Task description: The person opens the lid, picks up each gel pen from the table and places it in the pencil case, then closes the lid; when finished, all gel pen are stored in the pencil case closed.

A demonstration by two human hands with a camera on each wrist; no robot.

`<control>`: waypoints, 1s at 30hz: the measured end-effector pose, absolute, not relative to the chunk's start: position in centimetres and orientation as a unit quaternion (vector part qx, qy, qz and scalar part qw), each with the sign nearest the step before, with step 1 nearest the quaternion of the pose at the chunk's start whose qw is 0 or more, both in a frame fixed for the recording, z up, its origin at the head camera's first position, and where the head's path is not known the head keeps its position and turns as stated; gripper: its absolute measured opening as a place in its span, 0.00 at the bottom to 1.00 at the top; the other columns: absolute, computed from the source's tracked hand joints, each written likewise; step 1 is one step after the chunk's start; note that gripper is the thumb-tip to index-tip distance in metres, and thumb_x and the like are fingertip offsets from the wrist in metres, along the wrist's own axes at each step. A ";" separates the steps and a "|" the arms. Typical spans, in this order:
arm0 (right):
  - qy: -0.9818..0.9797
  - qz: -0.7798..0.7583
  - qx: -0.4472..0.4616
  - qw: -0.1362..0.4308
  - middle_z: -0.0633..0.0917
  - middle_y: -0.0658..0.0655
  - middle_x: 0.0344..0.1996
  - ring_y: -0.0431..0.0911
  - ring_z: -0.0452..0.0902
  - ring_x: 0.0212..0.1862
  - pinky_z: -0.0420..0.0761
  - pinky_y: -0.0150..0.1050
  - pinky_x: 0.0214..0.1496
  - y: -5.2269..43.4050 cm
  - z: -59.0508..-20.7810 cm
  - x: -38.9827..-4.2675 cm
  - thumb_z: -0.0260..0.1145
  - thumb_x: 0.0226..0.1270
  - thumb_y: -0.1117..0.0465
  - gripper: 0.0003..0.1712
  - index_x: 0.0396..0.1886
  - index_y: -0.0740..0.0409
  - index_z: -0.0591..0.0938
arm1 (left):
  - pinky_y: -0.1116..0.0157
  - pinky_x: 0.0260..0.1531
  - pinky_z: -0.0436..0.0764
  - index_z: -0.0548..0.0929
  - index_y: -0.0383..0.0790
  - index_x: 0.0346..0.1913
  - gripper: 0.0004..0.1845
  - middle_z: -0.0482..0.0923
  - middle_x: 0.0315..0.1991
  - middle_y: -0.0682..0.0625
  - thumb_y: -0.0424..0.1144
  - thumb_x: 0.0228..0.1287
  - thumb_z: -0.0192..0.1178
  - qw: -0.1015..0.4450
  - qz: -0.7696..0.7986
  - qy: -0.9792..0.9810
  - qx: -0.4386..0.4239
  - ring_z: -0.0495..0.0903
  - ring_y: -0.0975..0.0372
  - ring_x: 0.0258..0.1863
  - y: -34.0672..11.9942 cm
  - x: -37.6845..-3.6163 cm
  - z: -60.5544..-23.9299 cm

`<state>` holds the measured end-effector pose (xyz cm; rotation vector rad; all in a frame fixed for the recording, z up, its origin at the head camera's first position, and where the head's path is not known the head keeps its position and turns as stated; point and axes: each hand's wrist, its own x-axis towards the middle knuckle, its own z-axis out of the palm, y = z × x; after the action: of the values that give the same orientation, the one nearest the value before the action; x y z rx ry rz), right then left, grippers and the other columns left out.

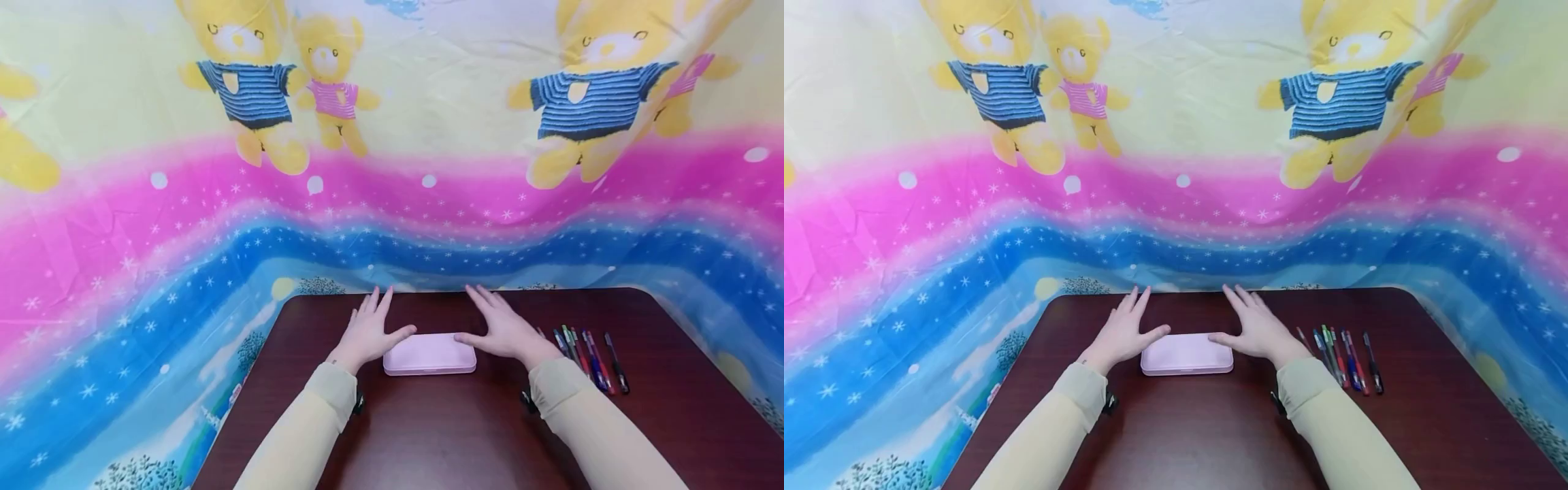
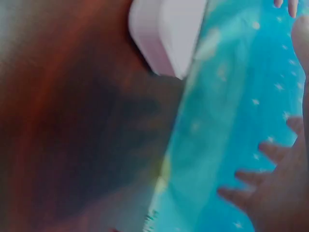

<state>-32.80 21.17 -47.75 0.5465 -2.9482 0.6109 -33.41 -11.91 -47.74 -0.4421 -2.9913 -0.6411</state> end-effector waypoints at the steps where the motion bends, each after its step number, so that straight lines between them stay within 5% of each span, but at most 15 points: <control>1: -0.958 0.204 0.197 0.040 0.58 0.66 0.89 0.73 0.52 0.88 0.61 0.75 0.83 20.9 -48.2 -32.7 0.73 0.63 0.21 0.70 0.93 0.47 0.53 | 0.36 0.87 0.54 0.42 0.60 0.92 0.63 0.45 0.93 0.42 0.84 0.65 0.58 0.021 -0.211 -0.966 -0.145 0.47 0.41 0.92 -11.9 -33.3 -48.1; 10: -0.945 0.215 0.245 -0.007 0.70 0.67 0.84 0.67 0.63 0.86 0.68 0.66 0.84 19.0 -52.2 -32.8 0.84 0.55 0.29 0.68 0.87 0.56 0.67 | 0.42 0.78 0.75 0.56 0.43 0.90 0.73 0.64 0.86 0.41 0.80 0.49 0.75 -0.013 -0.216 -0.964 -0.157 0.66 0.42 0.83 -11.9 -32.1 -52.2; 18: -0.948 0.204 0.245 -0.007 0.82 0.59 0.71 0.56 0.80 0.72 0.80 0.57 0.76 18.1 -53.4 -32.3 0.84 0.54 0.29 0.65 0.85 0.56 0.71 | 0.36 0.76 0.73 0.61 0.39 0.88 0.69 0.70 0.82 0.40 0.74 0.51 0.78 -0.028 -0.197 -0.967 -0.161 0.70 0.42 0.80 -11.4 -31.5 -53.3; 30: -0.957 0.192 0.217 0.010 0.82 0.51 0.53 0.45 0.79 0.55 0.84 0.48 0.63 17.6 -53.5 -32.2 0.87 0.46 0.28 0.58 0.73 0.56 0.84 | 0.44 0.68 0.78 0.73 0.39 0.78 0.63 0.81 0.69 0.43 0.72 0.44 0.83 -0.016 -0.219 -0.963 -0.157 0.75 0.48 0.67 -11.0 -32.7 -55.1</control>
<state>-32.16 17.62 -53.49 0.6788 -2.9869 0.5983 -32.65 -11.02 -55.14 -0.4977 -3.0562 -0.6962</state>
